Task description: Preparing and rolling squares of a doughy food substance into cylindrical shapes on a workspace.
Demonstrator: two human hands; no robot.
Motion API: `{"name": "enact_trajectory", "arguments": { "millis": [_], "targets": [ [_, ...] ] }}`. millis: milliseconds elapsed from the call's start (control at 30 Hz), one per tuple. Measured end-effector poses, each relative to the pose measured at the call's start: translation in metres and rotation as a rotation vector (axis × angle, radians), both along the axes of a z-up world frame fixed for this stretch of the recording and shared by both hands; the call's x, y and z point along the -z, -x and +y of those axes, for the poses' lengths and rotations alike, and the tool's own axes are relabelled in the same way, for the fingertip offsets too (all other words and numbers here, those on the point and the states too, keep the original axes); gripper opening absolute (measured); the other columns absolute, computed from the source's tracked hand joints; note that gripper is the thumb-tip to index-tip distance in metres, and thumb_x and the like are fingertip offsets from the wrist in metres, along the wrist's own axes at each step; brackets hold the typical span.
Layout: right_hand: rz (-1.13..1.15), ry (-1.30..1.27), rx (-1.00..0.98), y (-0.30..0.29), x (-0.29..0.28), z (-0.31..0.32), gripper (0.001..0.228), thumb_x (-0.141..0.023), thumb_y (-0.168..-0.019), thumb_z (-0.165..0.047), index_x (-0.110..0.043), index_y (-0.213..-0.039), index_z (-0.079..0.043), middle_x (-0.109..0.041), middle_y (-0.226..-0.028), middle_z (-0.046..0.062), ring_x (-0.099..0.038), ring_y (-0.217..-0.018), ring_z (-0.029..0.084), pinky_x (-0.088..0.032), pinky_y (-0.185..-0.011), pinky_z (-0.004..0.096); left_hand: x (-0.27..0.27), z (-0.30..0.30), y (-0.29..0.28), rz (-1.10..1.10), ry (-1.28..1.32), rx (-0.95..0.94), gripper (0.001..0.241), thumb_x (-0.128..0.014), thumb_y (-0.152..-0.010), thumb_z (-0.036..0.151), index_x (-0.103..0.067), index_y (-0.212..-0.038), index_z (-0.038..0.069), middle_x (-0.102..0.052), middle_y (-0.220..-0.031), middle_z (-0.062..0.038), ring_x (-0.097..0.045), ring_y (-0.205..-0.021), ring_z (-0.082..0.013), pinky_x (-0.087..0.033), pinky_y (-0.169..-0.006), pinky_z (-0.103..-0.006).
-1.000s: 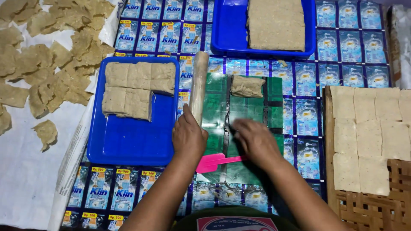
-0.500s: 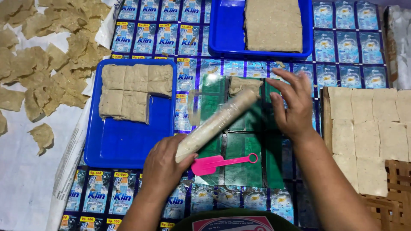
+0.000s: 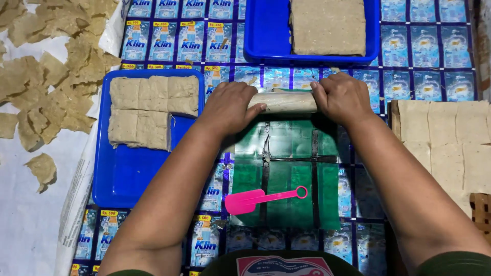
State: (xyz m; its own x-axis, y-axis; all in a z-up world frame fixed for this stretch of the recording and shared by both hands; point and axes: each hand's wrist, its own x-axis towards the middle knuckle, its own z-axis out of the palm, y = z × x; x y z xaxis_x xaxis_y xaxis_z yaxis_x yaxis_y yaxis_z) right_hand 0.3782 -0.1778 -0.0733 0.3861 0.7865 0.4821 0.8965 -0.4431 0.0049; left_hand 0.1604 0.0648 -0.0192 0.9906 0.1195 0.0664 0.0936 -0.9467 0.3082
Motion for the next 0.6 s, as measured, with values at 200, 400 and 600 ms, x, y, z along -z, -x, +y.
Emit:
{"name": "enact_trajectory", "arguments": {
  "millis": [200,400,600],
  "targets": [
    [0.125,0.185,0.079,-0.015,0.026,-0.006,0.051,-0.043,-0.11,-0.051,-0.064,-0.076,-0.019,-0.061,-0.081,0.004,-0.068,-0.077,0.033,-0.055,-0.063,0.043,0.048,-0.001,-0.026,-0.062,-0.013,-0.131,0.043,-0.031,-0.105,0.052,-0.059,-0.103,0.019,-0.063,-0.088,-0.005,-0.068,-0.094,-0.028,-0.048,-0.086,-0.0434],
    [0.291,0.279,0.127,-0.027,0.038,-0.005,0.046,-0.044,-0.107,-0.053,-0.068,-0.09,-0.019,-0.071,-0.086,0.01,-0.071,-0.09,0.037,-0.056,-0.074,0.052,0.074,0.007,-0.038,-0.107,-0.05,-0.144,0.035,-0.035,-0.101,0.044,-0.06,-0.094,0.02,-0.065,-0.081,-0.003,-0.069,-0.087,-0.0268,-0.048,-0.08,-0.0425],
    [0.36,0.396,0.119,-0.038,0.043,-0.003,0.047,-0.042,-0.104,-0.054,-0.074,-0.091,-0.023,-0.074,-0.086,0.009,-0.071,-0.093,0.039,-0.054,-0.088,0.05,0.07,0.008,-0.04,0.048,0.07,-0.152,0.039,-0.031,-0.098,0.038,-0.065,-0.096,0.018,-0.07,-0.087,-0.007,-0.07,-0.091,-0.0308,-0.048,-0.083,-0.045]
  ]
}}
